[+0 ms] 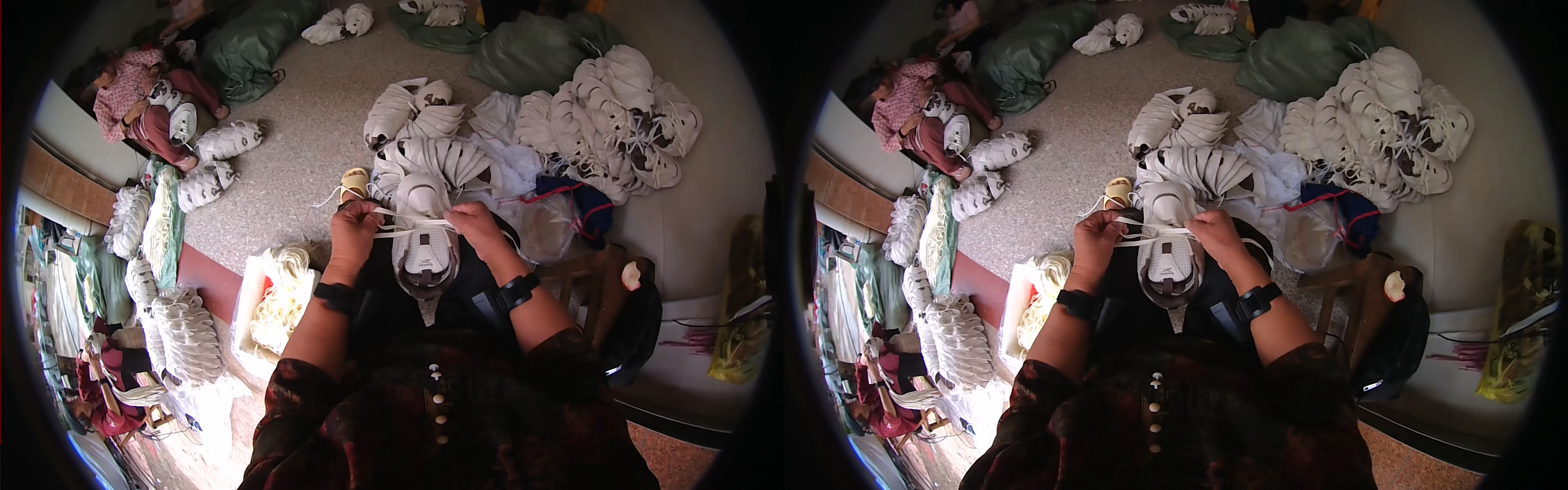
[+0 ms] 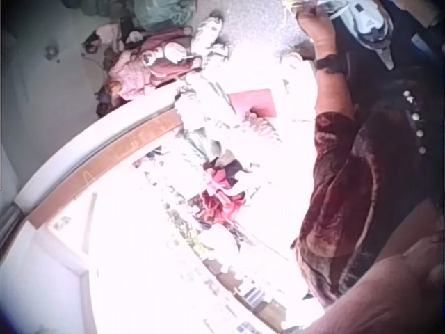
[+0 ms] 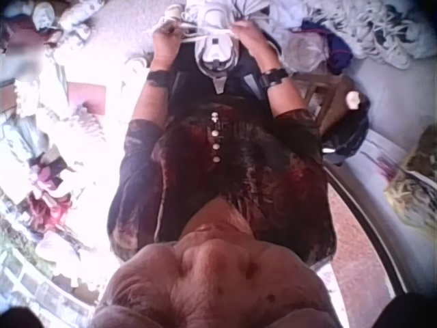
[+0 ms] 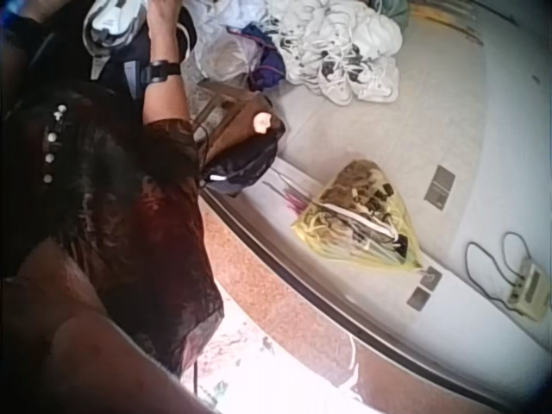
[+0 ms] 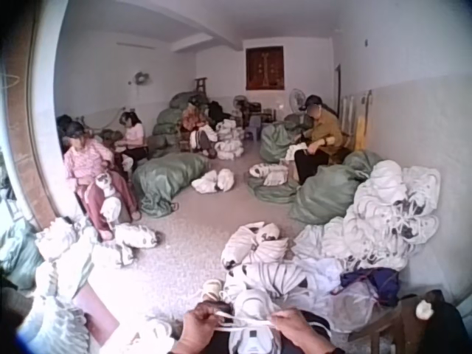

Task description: The recorder is threading laces through the eyelets of a white sneaker component in a large-scale manufacturing environment.

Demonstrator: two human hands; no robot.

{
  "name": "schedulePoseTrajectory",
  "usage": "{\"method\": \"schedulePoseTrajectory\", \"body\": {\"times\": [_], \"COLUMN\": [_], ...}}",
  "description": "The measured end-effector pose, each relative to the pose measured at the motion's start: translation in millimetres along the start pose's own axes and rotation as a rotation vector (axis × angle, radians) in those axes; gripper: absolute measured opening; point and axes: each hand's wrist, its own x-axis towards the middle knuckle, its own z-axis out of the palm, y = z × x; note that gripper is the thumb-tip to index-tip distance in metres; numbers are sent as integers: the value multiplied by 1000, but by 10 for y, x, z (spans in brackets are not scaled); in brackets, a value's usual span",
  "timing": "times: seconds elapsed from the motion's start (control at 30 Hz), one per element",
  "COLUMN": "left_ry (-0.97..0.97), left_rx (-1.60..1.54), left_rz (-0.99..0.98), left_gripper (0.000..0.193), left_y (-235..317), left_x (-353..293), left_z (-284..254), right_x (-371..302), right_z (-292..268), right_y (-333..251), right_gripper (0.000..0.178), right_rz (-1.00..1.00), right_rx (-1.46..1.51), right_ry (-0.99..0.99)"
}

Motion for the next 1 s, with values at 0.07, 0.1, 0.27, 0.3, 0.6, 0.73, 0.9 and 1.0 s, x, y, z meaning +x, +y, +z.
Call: {"method": "schedulePoseTrajectory", "body": {"times": [0.07,0.1,0.27,0.3,0.6,0.73,0.9,1.0], "left_ry": [-143,-227,-207,-206,-232,-329,-288,-117], "left_rx": [-244,-518,-830,-832,-293,343,438,44], "left_rz": [-118,-193,-499,-497,-120,259,-19,-39], "left_gripper": [12,16,26,26,18,39,52,23], "left_y": [79,110,205,184,-49,122,273,-16], "left_x": [-34,-58,-89,-84,-76,-151,-143,-170], "left_z": [-8,-40,-12,-14,-6,13,-55,-388], "right_x": [20,29,-29,-50,-81,-205,-307,-448], "right_z": [-6,8,46,47,5,3,-300,-1012], "right_y": [48,29,-99,-131,-42,-176,-122,-21], "right_gripper": [26,27,27,28,11,13,17,18], "right_rz": [-81,-155,-286,-257,-192,-88,-35,-142], "right_rx": [-167,-300,-650,-650,-190,58,473,730], "right_ry": [71,83,102,85,119,154,269,542]}}
